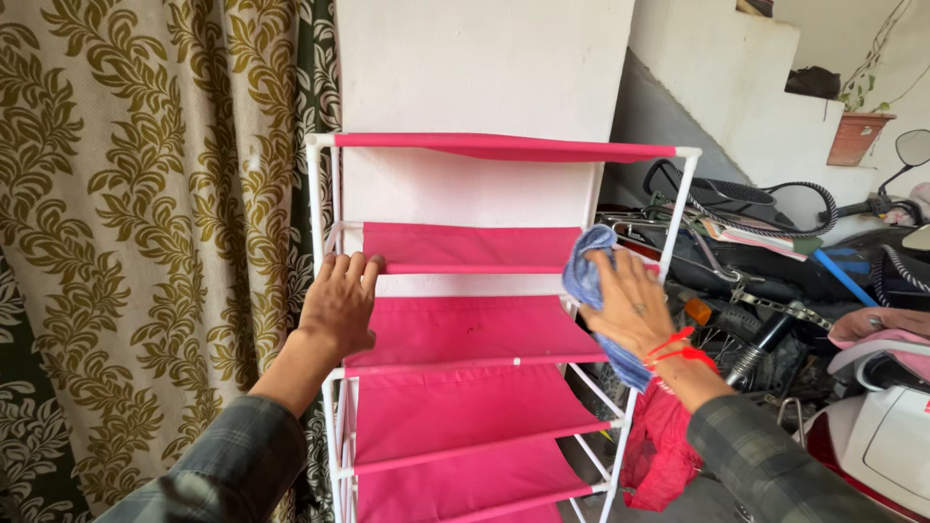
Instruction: The person wipes the fabric shelves of a pink multi-tiered rack with a blue cloth, then cleans the rear chrome guard and tail light of a white scooter, and returns to wipe the rack again.
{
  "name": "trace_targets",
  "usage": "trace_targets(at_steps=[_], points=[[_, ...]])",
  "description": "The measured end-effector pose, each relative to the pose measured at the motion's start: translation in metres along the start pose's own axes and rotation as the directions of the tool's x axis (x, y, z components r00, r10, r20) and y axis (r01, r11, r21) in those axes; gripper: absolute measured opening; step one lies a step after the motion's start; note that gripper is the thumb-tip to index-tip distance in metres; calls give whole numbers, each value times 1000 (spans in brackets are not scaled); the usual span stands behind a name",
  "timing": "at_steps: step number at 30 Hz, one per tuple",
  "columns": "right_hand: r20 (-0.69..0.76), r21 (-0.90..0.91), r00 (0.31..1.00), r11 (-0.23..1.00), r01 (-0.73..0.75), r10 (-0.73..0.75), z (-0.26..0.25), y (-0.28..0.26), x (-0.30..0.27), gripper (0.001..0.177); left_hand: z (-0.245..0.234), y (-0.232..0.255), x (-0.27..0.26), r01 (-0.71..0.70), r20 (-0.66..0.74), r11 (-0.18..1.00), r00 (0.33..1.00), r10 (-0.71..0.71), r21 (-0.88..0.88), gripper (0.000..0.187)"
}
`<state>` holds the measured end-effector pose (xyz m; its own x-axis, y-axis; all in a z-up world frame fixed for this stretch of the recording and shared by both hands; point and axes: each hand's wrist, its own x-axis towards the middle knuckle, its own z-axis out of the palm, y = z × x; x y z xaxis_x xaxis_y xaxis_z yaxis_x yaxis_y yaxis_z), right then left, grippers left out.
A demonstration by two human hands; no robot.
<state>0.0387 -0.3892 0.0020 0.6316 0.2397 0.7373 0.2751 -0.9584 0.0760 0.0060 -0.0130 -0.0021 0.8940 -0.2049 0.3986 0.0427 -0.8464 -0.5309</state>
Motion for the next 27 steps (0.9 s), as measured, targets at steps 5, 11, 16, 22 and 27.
trace_targets(at_steps=[5,11,16,22,27], points=[[-194,152,966,968,199,-169,15,-60,10,76,-1,-3,-5,-8,-4,1000,1000,8,16,114],[-201,289,913,868,403,-356,19,-172,19,76,0,-6,-3,-6,-8,999,1000,7,34,118],[-177,295,895,845,446,-410,17,-172,23,75,2,-10,-5,-19,-38,1000,999,19,-1,114],[-163,153,895,885,439,-416,14,-79,7,78,4,-7,-2,-19,-31,1000,999,19,0,113],[-164,84,965,971,222,-206,10,9,-5,72,1,-2,-2,-14,44,999,999,13,34,117]])
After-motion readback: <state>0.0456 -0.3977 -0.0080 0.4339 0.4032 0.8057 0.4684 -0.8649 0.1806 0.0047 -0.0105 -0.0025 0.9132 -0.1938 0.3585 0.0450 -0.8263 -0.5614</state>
